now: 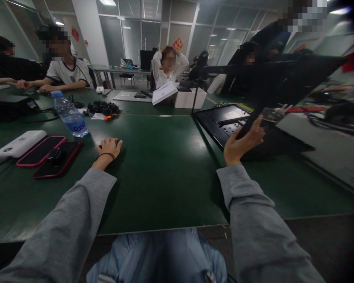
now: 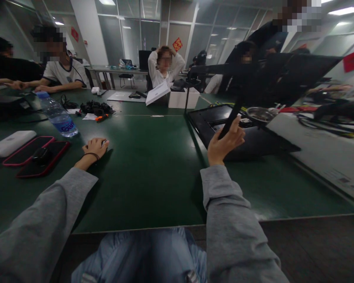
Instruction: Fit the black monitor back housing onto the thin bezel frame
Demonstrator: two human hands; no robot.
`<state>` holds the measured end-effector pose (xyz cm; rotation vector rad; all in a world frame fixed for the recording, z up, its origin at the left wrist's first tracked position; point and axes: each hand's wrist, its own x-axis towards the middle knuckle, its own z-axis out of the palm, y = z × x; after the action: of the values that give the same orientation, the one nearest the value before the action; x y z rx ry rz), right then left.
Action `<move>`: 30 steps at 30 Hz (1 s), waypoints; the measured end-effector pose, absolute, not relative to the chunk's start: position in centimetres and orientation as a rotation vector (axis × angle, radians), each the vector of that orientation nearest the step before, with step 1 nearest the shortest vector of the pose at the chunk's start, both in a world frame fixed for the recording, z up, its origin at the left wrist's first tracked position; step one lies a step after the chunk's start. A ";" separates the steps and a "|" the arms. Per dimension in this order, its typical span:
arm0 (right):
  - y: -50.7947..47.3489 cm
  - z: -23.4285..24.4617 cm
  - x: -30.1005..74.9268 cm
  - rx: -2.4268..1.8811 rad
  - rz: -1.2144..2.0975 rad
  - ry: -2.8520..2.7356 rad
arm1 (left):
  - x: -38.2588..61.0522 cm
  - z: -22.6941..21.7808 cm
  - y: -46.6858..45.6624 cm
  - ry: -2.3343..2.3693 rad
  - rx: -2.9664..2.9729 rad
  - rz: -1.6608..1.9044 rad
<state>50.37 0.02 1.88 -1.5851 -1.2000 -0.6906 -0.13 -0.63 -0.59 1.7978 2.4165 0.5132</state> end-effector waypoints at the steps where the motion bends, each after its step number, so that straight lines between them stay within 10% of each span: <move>1: -0.2 2.1 49.9 -1.539 -0.733 -1.234 | -0.2 -0.6 -0.6 2.419 1.792 0.529; 17: 0.3 1.8 47.5 -1.315 -0.273 -1.252 | -1.0 -0.3 0.0 2.144 1.645 1.525; 30: 2.4 -1.5 48.1 -1.661 -0.124 -1.363 | -0.8 -0.2 -0.3 2.212 1.747 1.049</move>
<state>48.06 2.39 -1.47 -1.6608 -1.3627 -0.1244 -0.78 -0.33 -0.20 1.7466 2.2122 1.0486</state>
